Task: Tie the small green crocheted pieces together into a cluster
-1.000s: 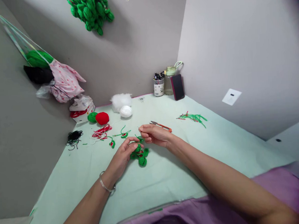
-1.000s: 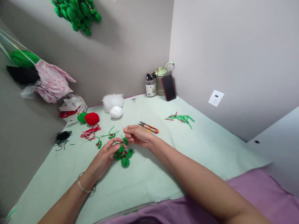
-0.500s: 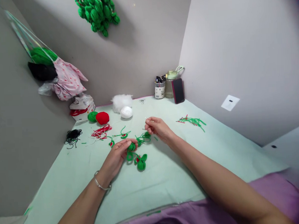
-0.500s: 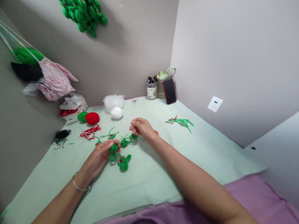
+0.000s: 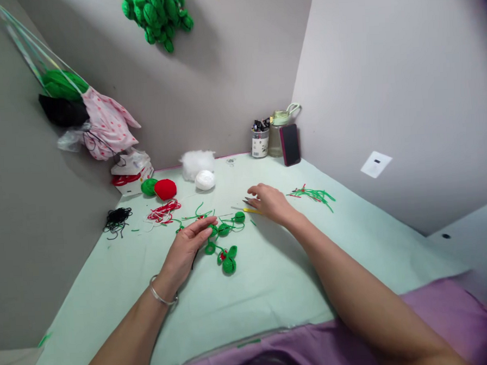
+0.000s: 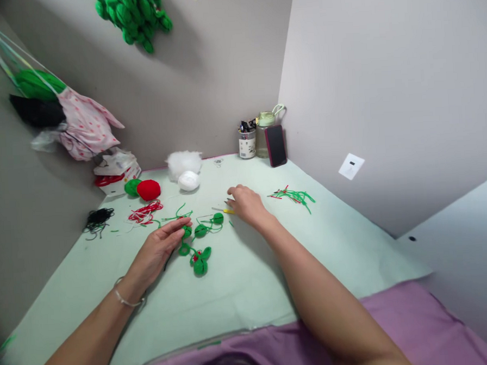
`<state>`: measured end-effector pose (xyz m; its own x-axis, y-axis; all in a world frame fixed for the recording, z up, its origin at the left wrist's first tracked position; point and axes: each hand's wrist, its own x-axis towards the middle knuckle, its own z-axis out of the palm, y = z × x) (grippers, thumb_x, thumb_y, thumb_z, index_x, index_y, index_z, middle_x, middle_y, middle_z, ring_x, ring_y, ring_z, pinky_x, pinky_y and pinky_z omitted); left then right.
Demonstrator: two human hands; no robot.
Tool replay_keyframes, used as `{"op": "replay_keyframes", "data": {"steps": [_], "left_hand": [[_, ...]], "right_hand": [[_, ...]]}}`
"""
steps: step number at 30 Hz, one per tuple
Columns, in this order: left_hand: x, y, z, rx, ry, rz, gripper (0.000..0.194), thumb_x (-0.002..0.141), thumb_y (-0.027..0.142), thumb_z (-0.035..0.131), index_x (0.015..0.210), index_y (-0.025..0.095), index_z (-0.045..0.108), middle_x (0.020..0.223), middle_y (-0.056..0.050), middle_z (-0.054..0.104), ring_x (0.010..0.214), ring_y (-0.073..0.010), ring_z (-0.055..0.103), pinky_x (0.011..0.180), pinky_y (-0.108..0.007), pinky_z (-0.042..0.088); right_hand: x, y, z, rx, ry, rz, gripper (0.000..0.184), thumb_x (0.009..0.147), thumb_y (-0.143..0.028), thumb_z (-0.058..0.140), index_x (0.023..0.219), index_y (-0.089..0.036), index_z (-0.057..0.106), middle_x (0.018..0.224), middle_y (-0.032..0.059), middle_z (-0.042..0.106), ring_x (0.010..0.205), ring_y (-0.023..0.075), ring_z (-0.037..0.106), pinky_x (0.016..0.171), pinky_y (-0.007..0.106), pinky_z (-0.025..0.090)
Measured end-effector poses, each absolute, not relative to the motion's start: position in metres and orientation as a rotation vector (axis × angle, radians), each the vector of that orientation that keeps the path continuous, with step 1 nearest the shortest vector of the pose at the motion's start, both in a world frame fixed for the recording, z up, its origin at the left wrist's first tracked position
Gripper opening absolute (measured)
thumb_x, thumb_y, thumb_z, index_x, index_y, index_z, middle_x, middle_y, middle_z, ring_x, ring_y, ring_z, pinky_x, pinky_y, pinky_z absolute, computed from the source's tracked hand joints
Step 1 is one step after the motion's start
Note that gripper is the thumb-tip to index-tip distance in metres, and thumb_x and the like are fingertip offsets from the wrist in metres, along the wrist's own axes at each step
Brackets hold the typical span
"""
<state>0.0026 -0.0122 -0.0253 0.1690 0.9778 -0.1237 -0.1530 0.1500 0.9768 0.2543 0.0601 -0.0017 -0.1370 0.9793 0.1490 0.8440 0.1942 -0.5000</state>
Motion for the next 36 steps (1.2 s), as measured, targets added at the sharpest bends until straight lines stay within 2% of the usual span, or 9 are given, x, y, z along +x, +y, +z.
{"op": "replay_keyframes", "data": {"steps": [4, 7, 13, 15, 17, 19, 21, 28, 36], "left_hand": [[0.001, -0.009, -0.035, 1.156, 1.027, 1.076, 0.041, 0.074, 0.033, 0.084, 0.113, 0.026, 0.077, 0.122, -0.004, 0.073, 0.11, -0.0187, 0.061, 0.097, -0.029, 0.044], [0.0, -0.008, -0.039, 1.181, 1.009, 1.078, 0.041, 0.075, 0.032, 0.084, 0.115, 0.028, 0.076, 0.122, -0.003, 0.072, 0.112, -0.0197, 0.061, 0.098, -0.03, 0.044], [0.0, -0.011, -0.036, 1.213, 1.036, 1.095, 0.046, 0.076, 0.032, 0.082, 0.121, 0.027, 0.073, 0.127, -0.005, 0.07, 0.109, -0.0203, 0.062, 0.089, -0.029, 0.047], [0.001, -0.011, -0.035, 1.226, 1.044, 1.1, 0.048, 0.076, 0.032, 0.081, 0.123, 0.026, 0.072, 0.129, -0.006, 0.068, 0.104, -0.0199, 0.062, 0.085, -0.03, 0.047], [0.002, -0.011, -0.034, 1.24, 1.038, 1.101, 0.05, 0.076, 0.032, 0.081, 0.125, 0.025, 0.071, 0.129, -0.007, 0.068, 0.1, -0.0192, 0.062, 0.084, -0.03, 0.048], [0.002, -0.011, -0.033, 1.249, 1.03, 1.1, 0.052, 0.077, 0.032, 0.081, 0.127, 0.025, 0.069, 0.13, -0.007, 0.067, 0.098, -0.0187, 0.062, 0.084, -0.031, 0.048], [0.003, -0.012, -0.033, 1.252, 1.032, 1.101, 0.053, 0.077, 0.032, 0.081, 0.127, 0.026, 0.069, 0.131, -0.007, 0.067, 0.1, -0.0191, 0.062, 0.085, -0.031, 0.048], [0.004, -0.014, -0.033, 1.309, 0.996, 1.05, 0.052, 0.079, 0.032, 0.079, 0.13, 0.027, 0.068, 0.132, -0.007, 0.068, 0.108, -0.0222, 0.063, 0.088, -0.032, 0.049], [0.004, -0.015, -0.033, 1.342, 1.005, 1.048, 0.051, 0.08, 0.032, 0.079, 0.13, 0.028, 0.068, 0.136, -0.007, 0.066, 0.11, -0.0235, 0.064, 0.088, -0.033, 0.05]], "right_hand": [[0.268, 0.058, -0.007, -1.815, -2.184, 0.313, 0.016, 0.084, -0.016, 0.062, 0.094, -0.015, 0.074, 0.105, 0.0163, 0.073, 0.098, 0.0294, 0.065, 0.078, 0.033, 0.043], [0.267, 0.061, -0.013, -1.847, -2.209, 0.265, 0.018, 0.086, -0.014, 0.056, 0.089, -0.013, 0.074, 0.103, 0.0176, 0.072, 0.092, 0.0277, 0.066, 0.076, 0.032, 0.042], [0.264, 0.063, -0.004, -1.832, -2.02, 0.198, 0.036, 0.094, -0.015, 0.039, 0.115, -0.012, 0.069, 0.114, 0.0174, 0.069, 0.091, 0.0236, 0.063, 0.076, 0.032, 0.042], [0.259, 0.057, 0.004, -1.7, -2.01, 0.325, 0.039, 0.097, -0.018, 0.034, 0.114, -0.013, 0.068, 0.099, 0.0111, 0.07, 0.08, 0.0181, 0.06, 0.071, 0.029, 0.042], [0.253, 0.049, 0.011, -1.375, -2.045, 0.711, 0.037, 0.099, -0.029, 0.036, 0.104, -0.012, 0.069, 0.08, 0.0056, 0.066, 0.066, 0.0143, 0.053, 0.063, 0.027, 0.039], [0.246, 0.039, 0.015, -1.152, -2.125, 0.98, 0.041, 0.097, -0.046, 0.046, 0.092, -0.013, 0.071, 0.074, 0.0023, 0.06, 0.064, 0.0123, 0.047, 0.06, 0.026, 0.036], [0.239, 0.031, 0.016, -1.094, -2.177, 1.089, 0.042, 0.092, -0.052, 0.055, 0.09, -0.013, 0.072, 0.072, 0.0005, 0.058, 0.064, 0.0113, 0.043, 0.059, 0.025, 0.033], [0.228, 0.023, 0.012, -1.063, -2.314, 1.116, 0.047, 0.093, -0.055, 0.054, 0.08, -0.013, 0.07, 0.063, -0.0042, 0.036, 0.061, 0.0096, 0.029, 0.055, 0.025, 0.022], [0.237, 0.025, 0.019, -1.142, -2.28, 1.1, 0.043, 0.091, -0.052, 0.057, 0.078, -0.013, 0.069, 0.063, -0.004, 0.035, 0.06, 0.0091, 0.028, 0.055, 0.026, 0.022]]}}
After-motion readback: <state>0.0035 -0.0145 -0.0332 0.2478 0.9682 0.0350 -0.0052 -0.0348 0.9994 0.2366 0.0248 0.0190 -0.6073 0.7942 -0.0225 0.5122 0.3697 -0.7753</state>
